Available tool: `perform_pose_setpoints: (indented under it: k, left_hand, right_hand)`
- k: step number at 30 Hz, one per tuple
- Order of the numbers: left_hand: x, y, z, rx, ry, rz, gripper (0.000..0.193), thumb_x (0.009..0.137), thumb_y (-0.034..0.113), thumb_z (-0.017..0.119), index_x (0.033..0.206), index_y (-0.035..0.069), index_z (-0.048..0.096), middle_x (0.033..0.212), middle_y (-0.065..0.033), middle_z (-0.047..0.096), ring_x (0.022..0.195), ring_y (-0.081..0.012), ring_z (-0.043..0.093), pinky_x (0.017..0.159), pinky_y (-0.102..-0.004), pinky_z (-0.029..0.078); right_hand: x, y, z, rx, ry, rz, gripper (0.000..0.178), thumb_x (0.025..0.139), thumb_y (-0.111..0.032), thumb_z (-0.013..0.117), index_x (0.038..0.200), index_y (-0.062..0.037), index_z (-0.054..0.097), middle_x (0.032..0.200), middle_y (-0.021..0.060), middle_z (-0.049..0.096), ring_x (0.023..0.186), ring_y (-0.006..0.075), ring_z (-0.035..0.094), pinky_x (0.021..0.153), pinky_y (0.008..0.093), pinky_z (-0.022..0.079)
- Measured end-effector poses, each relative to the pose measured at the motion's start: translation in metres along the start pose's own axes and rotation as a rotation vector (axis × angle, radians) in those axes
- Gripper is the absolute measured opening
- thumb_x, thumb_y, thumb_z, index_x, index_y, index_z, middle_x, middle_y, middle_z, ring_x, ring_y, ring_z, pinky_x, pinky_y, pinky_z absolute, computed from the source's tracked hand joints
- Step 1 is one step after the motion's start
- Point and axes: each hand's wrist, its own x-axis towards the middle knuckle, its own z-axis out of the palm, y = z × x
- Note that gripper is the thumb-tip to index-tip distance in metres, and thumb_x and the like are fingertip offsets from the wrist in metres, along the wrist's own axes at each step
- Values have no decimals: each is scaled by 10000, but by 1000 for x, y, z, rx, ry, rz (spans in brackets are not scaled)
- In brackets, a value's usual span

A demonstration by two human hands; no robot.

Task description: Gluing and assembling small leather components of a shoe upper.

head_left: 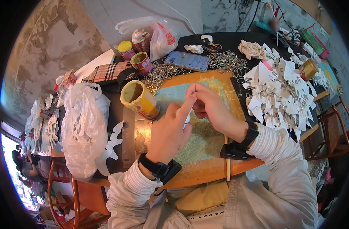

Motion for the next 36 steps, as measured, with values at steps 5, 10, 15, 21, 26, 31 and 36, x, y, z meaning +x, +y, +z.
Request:
perform_pose_setpoints:
  k: [5,10,15,21,26,31,36]
  left_hand:
    - [1,1,1,263,-52,17,688,744,74,650,1371,250,426,893,-99,488,681,-263,615,505,-374,498]
    - [0,-2,1,323,-26,59,681,751,79,648,1372,256,433,882,-92,484,665,-247,611,488,-357,495]
    - [-1,1,2,287,-55,59,681,752,82,646,1375,250,429,891,-91,496,656,-244,613,486,-355,495]
    - [0,0,2,266,-37,49,688,740,89,642,1376,233,426,923,-100,520,641,-252,621,483,-365,498]
    - [0,0,3,272,-23,14,700,727,74,630,1379,224,425,889,-105,530,640,-251,626,476,-364,491]
    - [0,2,1,251,-14,-20,714,718,75,632,1386,202,413,862,-107,537,646,-267,629,487,-379,491]
    - [-1,-2,0,99,59,-19,746,716,61,658,1402,140,375,918,-119,573,702,-306,647,542,-393,514]
  right_hand:
    - [-2,5,6,68,75,64,138,931,-154,387,853,-147,500,663,-66,369,566,47,294,502,233,242]
    - [-1,8,7,154,127,102,155,936,-153,376,834,-151,493,666,-69,372,542,52,279,490,238,228]
    - [-2,11,0,178,101,100,155,931,-149,378,828,-148,494,664,-69,374,540,55,280,490,245,233]
    - [-2,15,4,147,106,64,145,930,-150,380,850,-146,501,680,-66,394,555,52,302,497,240,254]
    - [-3,14,8,110,108,23,141,938,-153,384,881,-144,512,689,-61,403,562,49,311,494,233,257]
    - [-6,13,11,-32,97,-6,162,967,-182,386,968,-140,543,680,-73,354,559,43,274,493,227,234]
    - [-9,-6,11,-59,-11,-16,186,987,-234,455,1066,-120,579,702,-74,395,577,33,312,490,213,250]
